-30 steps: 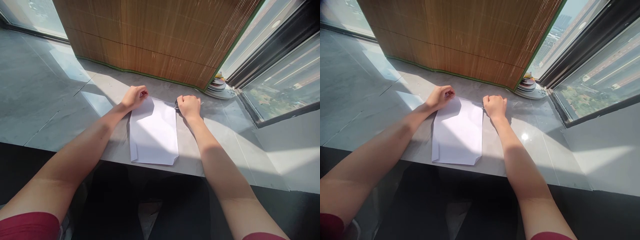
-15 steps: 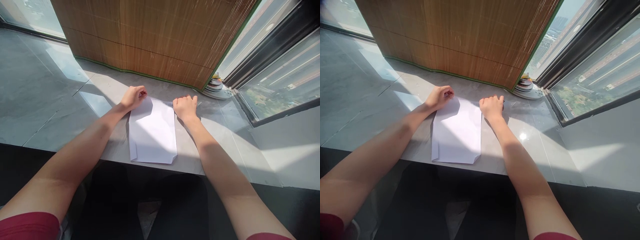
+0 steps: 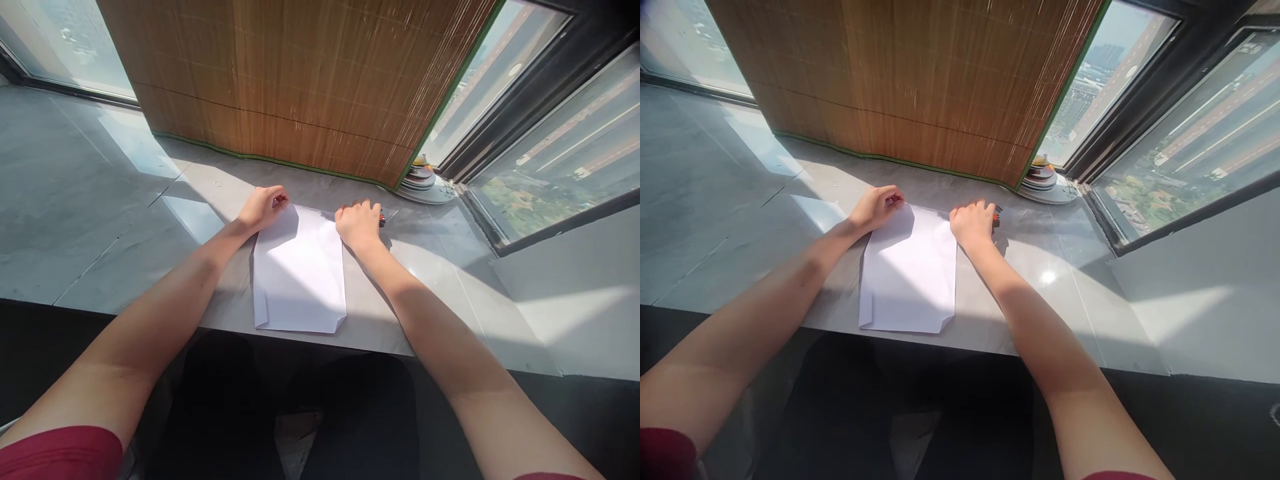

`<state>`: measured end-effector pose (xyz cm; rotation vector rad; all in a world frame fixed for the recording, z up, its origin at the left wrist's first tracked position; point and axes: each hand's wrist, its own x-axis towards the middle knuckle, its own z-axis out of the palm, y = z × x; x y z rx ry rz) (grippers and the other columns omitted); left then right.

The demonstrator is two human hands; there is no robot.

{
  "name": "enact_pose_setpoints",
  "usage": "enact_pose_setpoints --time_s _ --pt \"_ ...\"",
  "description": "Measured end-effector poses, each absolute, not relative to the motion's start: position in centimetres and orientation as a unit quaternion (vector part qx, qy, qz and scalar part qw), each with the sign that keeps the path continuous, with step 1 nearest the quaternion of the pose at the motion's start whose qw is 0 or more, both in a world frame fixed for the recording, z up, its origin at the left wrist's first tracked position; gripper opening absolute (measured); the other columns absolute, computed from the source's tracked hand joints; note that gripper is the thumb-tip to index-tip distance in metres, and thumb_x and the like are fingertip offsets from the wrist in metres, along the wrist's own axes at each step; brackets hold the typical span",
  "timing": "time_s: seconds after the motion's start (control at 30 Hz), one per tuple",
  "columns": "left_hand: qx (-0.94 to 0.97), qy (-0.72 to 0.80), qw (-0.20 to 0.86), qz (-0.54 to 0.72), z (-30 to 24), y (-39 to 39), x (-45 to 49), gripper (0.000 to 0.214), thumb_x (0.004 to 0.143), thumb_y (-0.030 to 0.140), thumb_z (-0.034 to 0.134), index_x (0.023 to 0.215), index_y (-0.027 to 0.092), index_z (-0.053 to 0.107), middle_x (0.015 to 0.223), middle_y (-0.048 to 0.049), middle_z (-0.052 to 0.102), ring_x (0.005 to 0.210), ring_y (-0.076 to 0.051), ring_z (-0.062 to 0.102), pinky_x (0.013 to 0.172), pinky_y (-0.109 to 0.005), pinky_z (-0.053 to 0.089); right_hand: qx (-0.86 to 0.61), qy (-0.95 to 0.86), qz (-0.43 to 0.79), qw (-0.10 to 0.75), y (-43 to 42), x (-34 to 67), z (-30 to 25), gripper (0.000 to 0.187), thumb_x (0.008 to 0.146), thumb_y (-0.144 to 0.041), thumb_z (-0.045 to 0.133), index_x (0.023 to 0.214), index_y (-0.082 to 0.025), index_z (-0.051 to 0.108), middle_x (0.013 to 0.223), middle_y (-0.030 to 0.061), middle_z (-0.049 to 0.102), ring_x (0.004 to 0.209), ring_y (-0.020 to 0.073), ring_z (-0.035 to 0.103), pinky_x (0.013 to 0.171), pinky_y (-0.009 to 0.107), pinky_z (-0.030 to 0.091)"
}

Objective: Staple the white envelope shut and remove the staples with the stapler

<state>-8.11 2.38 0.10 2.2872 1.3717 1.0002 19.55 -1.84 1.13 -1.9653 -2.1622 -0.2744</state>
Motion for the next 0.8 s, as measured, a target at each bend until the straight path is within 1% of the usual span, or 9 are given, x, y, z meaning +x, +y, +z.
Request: enact_pose_setpoints --time_s 0.13,0.23,0.3,0.43,0.57,0.63,0.7,0.73,0.8 --pt "0.799 0.482 0.141 0.333 0.0 2.4 -8.3 0.016 0.093 0.025 0.059 0.091 0.019 0.074 0.09 -0.0053 0.079 0.085 -0.022 0.07 0.082 -0.033 0.053 -0.659 -0.732 -0.1 0.14 -1.7 19.8 0.8 0.048 0.111 -0.029 0.041 0.09 -0.014 0.081 0.102 0.0227 0.077 0.111 0.0405 0.064 0.098 0.057 0.043" --pt "0.803 0.48 0.142 0.325 0.0 2.3 -8.3 0.017 0.095 0.027 0.059 0.091 0.02 0.074 0.091 -0.0053 0.079 0.086 -0.022 0.069 0.082 -0.033 0.053 -0.708 -0.673 -0.062 0.206 -1.3 20.5 0.8 0.055 0.114 -0.033 0.037 0.082 -0.016 0.079 0.088 0.0185 0.074 0.099 0.0352 0.067 0.09 0.046 0.046" --pt "0.803 0.479 0.143 0.325 0.0 2.3 -8.4 0.017 0.095 0.028 0.059 0.091 0.02 0.073 0.09 -0.0049 0.078 0.084 -0.021 0.068 0.081 -0.034 0.053 -0.731 -0.633 -0.041 0.25 -0.9 21.1 0.8 0.06 0.115 -0.037 0.034 0.079 -0.017 0.077 0.082 0.0161 0.071 0.09 0.0319 0.067 0.085 0.041 0.046" --pt "0.801 0.483 0.146 0.321 0.0 2.4 -8.3 0.017 0.094 0.029 0.059 0.09 0.02 0.073 0.09 -0.0054 0.077 0.084 -0.021 0.068 0.082 -0.034 0.053 -0.714 -0.633 -0.054 0.294 -0.2 22.2 0.6 0.066 0.117 -0.043 0.03 0.074 -0.019 0.073 0.081 0.0148 0.07 0.088 0.03 0.066 0.084 0.039 0.045" --pt "0.796 0.498 0.145 0.314 0.0 2.4 -8.3 0.018 0.093 0.03 0.057 0.092 0.02 0.073 0.092 -0.0061 0.077 0.086 -0.022 0.068 0.082 -0.034 0.053 -0.679 -0.663 -0.048 0.313 -0.1 23.6 0.6 0.069 0.117 -0.057 0.029 0.074 -0.021 0.07 0.083 0.0128 0.069 0.087 0.0272 0.065 0.079 0.036 0.044" --pt "0.793 0.506 0.145 0.308 0.0 2.5 -8.3 0.019 0.093 0.031 0.057 0.092 0.021 0.073 0.091 -0.006 0.077 0.086 -0.022 0.068 0.082 -0.034 0.054 -0.658 -0.686 -0.038 0.308 -0.4 24.5 1.0 0.066 0.116 -0.061 0.031 0.078 -0.022 0.069 0.09 0.0116 0.07 0.088 0.0262 0.065 0.077 0.034 0.043" --pt "0.793 0.508 0.148 0.303 -0.1 2.6 -8.4 0.018 0.093 0.03 0.057 0.094 0.021 0.073 0.092 -0.0058 0.077 0.086 -0.022 0.067 0.085 -0.035 0.055 -0.632 -0.717 -0.037 0.292 -0.8 25.6 1.5 0.059 0.115 -0.061 0.036 0.084 -0.023 0.068 0.097 0.0115 0.071 0.096 0.0273 0.065 0.081 0.034 0.045" --pt "0.794 0.507 0.147 0.301 -0.1 2.7 -8.4 0.017 0.092 0.029 0.059 0.096 0.022 0.073 0.095 -0.006 0.077 0.087 -0.022 0.067 0.088 -0.036 0.055 -0.612 -0.739 -0.03 0.28 -1.0 26.2 1.8 0.054 0.114 -0.06 0.04 0.087 -0.023 0.069 0.1 0.0115 0.071 0.1 0.0281 0.064 0.084 0.035 0.046" --pt "0.798 0.503 0.137 0.301 -0.2 2.8 -8.4 0.015 0.089 0.027 0.065 0.1 0.022 0.074 0.102 -0.0074 0.076 0.091 -0.023 0.066 0.094 -0.039 0.056 -0.559 -0.79 0.01 0.251 -1.3 27.4 2.1 0.04 0.108 -0.057 0.055 0.097 -0.023 0.071 0.105 0.0112 0.073 0.105 0.0293 0.064 0.089 0.036 0.048"
